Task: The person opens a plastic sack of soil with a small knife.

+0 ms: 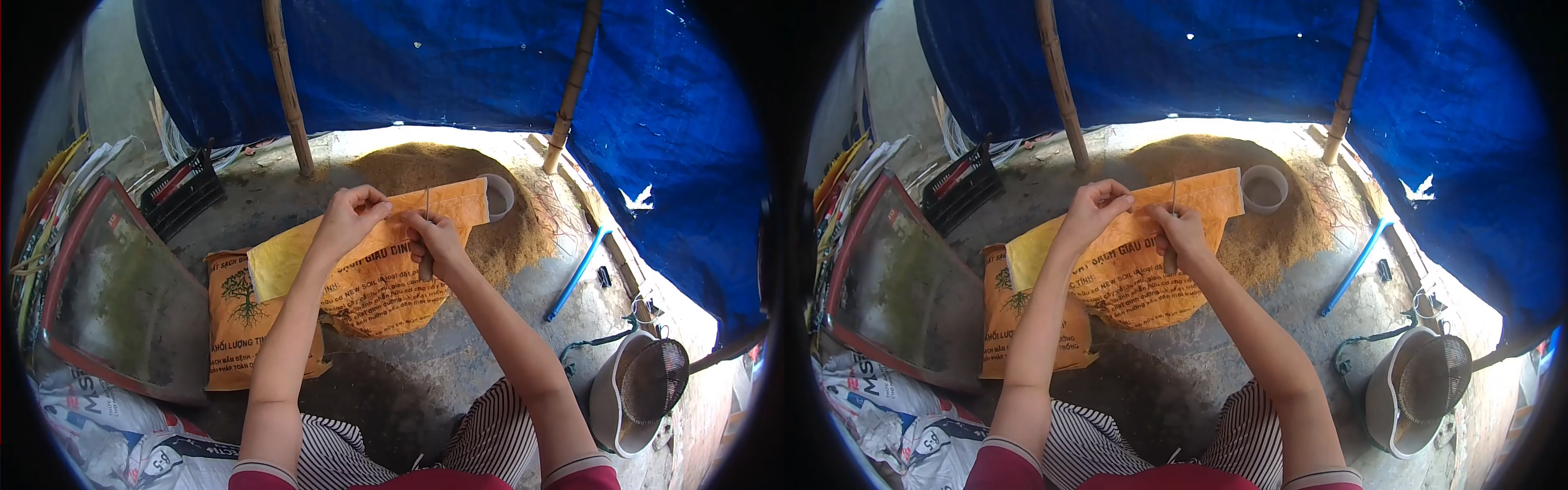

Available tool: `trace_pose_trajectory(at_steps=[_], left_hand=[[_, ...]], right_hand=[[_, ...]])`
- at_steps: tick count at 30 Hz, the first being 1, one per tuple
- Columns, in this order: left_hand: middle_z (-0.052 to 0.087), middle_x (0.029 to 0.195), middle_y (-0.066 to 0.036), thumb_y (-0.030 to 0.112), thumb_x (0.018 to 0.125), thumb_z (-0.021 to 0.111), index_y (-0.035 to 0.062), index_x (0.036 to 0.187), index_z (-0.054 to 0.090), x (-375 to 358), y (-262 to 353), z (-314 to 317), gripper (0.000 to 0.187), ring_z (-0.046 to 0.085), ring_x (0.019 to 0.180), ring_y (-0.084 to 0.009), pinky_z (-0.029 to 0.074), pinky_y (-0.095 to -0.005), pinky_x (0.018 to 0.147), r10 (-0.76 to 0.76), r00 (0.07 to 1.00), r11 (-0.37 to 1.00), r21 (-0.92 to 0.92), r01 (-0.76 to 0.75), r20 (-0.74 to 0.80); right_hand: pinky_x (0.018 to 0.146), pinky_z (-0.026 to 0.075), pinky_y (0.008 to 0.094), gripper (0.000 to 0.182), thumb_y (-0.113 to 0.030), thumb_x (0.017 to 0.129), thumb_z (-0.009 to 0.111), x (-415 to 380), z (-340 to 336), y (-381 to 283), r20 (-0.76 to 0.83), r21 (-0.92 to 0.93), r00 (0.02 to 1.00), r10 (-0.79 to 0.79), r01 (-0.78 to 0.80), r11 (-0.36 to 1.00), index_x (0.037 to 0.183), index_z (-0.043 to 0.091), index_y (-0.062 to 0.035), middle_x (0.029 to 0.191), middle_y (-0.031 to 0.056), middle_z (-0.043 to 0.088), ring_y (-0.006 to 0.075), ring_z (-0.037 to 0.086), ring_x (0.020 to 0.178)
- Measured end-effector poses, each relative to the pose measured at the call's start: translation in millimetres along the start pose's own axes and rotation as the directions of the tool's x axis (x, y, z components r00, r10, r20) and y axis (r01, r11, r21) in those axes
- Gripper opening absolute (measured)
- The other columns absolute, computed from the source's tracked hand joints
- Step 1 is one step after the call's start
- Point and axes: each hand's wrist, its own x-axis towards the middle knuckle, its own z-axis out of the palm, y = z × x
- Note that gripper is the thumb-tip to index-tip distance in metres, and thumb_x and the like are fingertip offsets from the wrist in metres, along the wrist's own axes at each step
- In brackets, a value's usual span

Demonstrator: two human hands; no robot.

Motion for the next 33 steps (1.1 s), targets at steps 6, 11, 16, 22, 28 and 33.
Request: trace_pose_trajectory(at_steps=[6,11,16,22,28,33], left_hand=[[0.065,0.075,-0.006,0.014,0.085,0.065,-0.0013,0.087,0.07,-0.9,1.0,12.7,0.016,0.061,0.077,-0.012,0.048,-0.0263,0.071,-0.013,0.997,0.989,0.149,0.024,-0.074],[0.065,0.07,-0.003,0.02,0.082,0.064,0.0132,0.096,0.074,-3.2,-1.0,15.8,0.018,0.052,0.09,-0.0204,0.032,-0.0402,0.091,0.041,0.997,0.94,0.34,-0.016,-0.065],[0.066,0.072,-0.001,0.017,0.079,0.066,0.014,0.092,0.074,-17.3,20.3,28.0,0.016,0.05,0.087,-0.0175,0.03,-0.0361,0.084,0.2,0.975,0.799,0.592,-0.104,-0.1],[0.066,0.074,-0.003,0.015,0.076,0.068,0.0096,0.088,0.072,-13.8,11.3,34.7,0.014,0.05,0.085,-0.0193,0.031,-0.0355,0.083,0.328,0.935,0.717,0.679,-0.156,-0.132],[0.066,0.08,-0.005,0.015,0.08,0.066,0.0045,0.087,0.069,-5.2,18.8,-0.6,0.013,0.055,0.083,-0.0174,0.04,-0.0317,0.083,0.106,0.989,0.961,0.266,-0.075,-0.106],[0.064,0.081,-0.004,0.011,0.086,0.06,0.0009,0.092,0.064,-21.0,57.0,-51.2,0.013,0.056,0.078,-0.0141,0.044,-0.0291,0.082,0.007,1.0,0.976,-0.218,-0.011,-0.017]], right_hand=[[0.038,0.036,0.0238,0.019,-0.02,0.088,0.063,-7.9,8.4,-7.2,0.016,0.177,1.0,0.024,-0.027,0.984,0.089,0.058,-0.0017,0.061,-0.0006,0.048,0.0081,0.044,0.045],[0.041,0.036,0.0236,0.015,-0.017,0.088,0.062,-8.5,4.2,-12.6,0.102,0.343,0.989,0.111,-0.14,0.929,0.088,0.058,-0.002,0.06,-0.0023,0.044,0.0078,0.041,0.047],[0.041,0.033,0.0225,0.012,-0.014,0.087,0.061,-2.3,-3.0,-11.4,0.226,0.439,0.965,0.135,-0.225,0.87,0.092,0.061,-0.0032,0.058,-0.0043,0.039,0.0068,0.038,0.046],[0.042,0.032,0.0218,0.015,-0.015,0.087,0.061,-14.9,-3.3,-27.1,0.204,0.44,0.975,0.091,-0.175,0.881,0.095,0.062,-0.0024,0.057,-0.0053,0.037,0.0064,0.037,0.046],[0.041,0.031,0.0212,0.02,-0.017,0.09,0.061,-12.1,-5.9,-23.4,0.086,0.408,0.987,0.133,-0.157,0.9,0.104,0.062,-0.0027,0.058,-0.0067,0.033,0.0058,0.034,0.047],[0.042,0.033,0.0227,0.021,-0.015,0.089,0.06,-4.6,-4.0,-7.1,0.019,0.265,0.997,0.071,-0.074,0.961,0.105,0.061,-0.0015,0.059,-0.0053,0.037,0.0066,0.037,0.047]])
